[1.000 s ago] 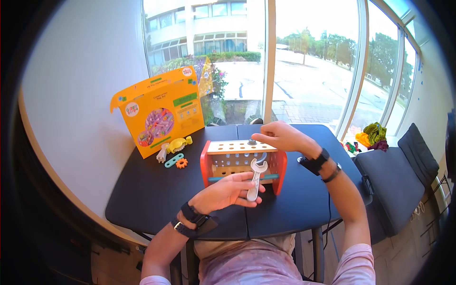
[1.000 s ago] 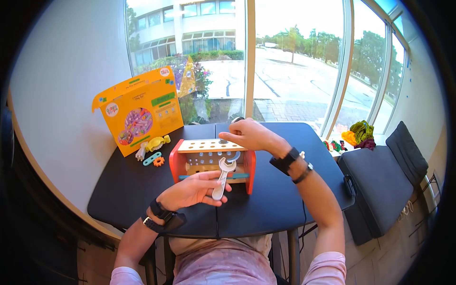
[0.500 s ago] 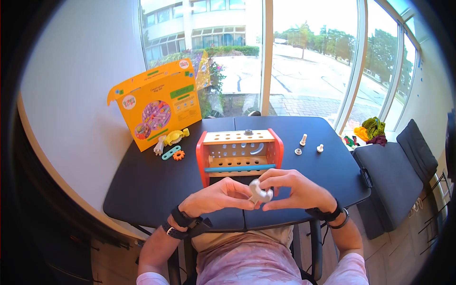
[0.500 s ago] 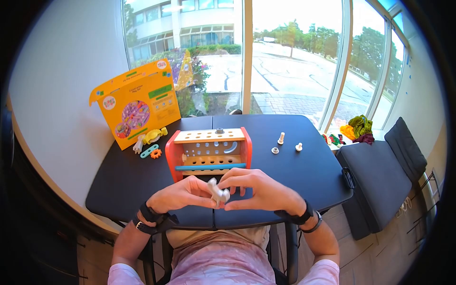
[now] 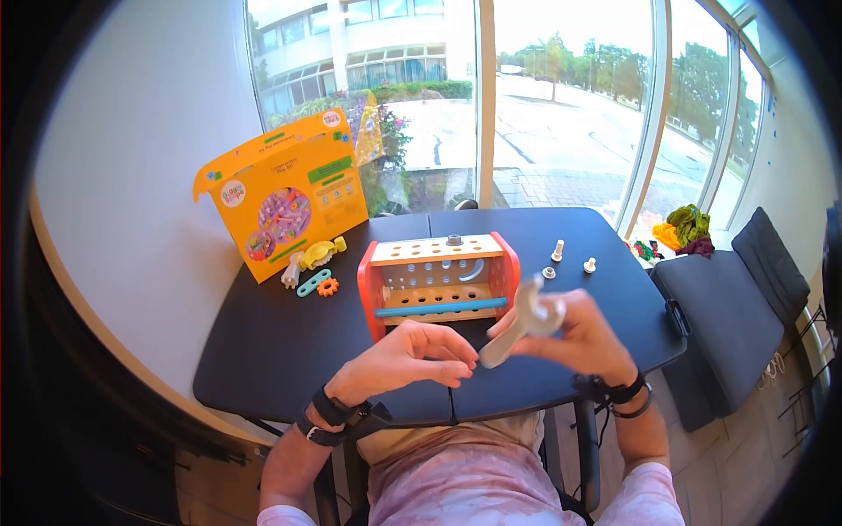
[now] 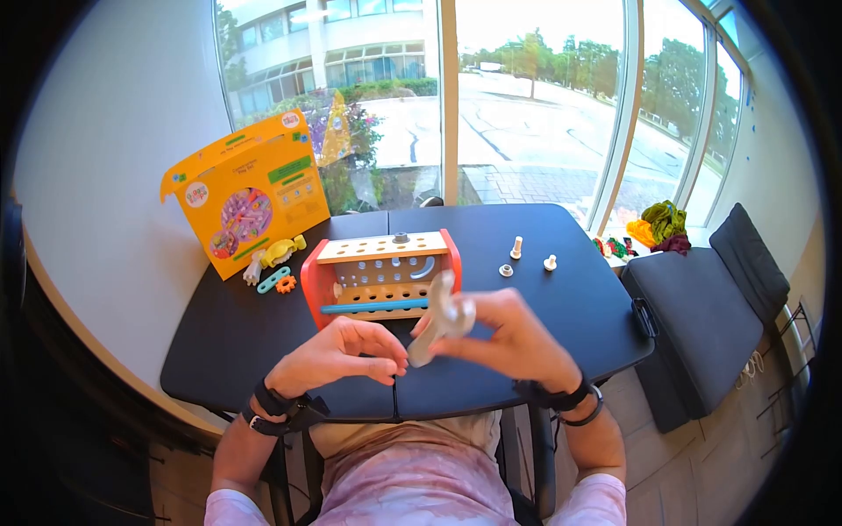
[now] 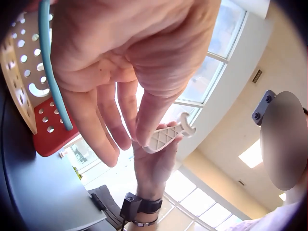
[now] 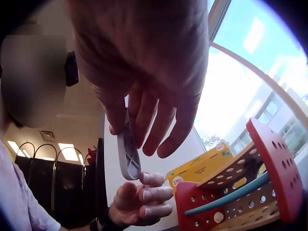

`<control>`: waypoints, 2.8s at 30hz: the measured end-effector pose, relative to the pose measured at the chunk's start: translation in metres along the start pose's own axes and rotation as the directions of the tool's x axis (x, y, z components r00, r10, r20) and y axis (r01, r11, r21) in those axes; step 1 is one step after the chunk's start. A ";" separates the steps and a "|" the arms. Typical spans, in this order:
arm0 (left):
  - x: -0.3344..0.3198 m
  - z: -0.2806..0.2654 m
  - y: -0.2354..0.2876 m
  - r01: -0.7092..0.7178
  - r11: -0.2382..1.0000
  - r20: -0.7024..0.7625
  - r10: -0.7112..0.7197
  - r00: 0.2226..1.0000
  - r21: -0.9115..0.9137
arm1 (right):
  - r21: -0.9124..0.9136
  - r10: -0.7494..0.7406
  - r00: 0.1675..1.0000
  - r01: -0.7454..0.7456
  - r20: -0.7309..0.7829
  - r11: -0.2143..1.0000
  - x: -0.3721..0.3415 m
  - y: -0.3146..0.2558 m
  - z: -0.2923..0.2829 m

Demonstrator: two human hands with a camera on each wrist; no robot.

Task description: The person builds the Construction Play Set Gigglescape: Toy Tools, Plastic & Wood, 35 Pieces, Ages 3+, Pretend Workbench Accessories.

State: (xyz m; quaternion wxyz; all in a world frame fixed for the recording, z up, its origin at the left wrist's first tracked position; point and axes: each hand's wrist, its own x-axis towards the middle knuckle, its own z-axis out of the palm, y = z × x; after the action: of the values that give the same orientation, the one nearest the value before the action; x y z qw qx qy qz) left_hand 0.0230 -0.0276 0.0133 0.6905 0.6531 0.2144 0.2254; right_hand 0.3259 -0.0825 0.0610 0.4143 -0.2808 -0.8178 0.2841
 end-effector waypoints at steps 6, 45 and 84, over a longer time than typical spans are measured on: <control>-0.026 -0.010 0.021 -0.048 0.994 -0.228 0.070 0.971 0.103 | -0.203 0.214 0.875 -0.326 -0.434 0.923 -0.014 0.055 -0.070; -0.033 -0.114 -0.007 -0.120 0.967 -0.462 0.214 0.861 0.223 | 0.371 0.481 0.861 -0.397 -0.167 0.839 0.028 0.114 0.000; -0.007 -0.135 -0.050 0.005 0.983 -0.529 0.095 0.843 0.183 | 0.296 0.508 0.847 -0.451 -0.153 0.842 0.028 0.173 0.010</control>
State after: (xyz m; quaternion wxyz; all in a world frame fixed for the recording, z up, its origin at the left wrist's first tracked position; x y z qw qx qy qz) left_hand -0.0614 0.0748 -0.0445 0.5368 0.6280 0.4022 0.3947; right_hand 0.3418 0.0524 -0.0497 0.4514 -0.4537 -0.6258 0.4458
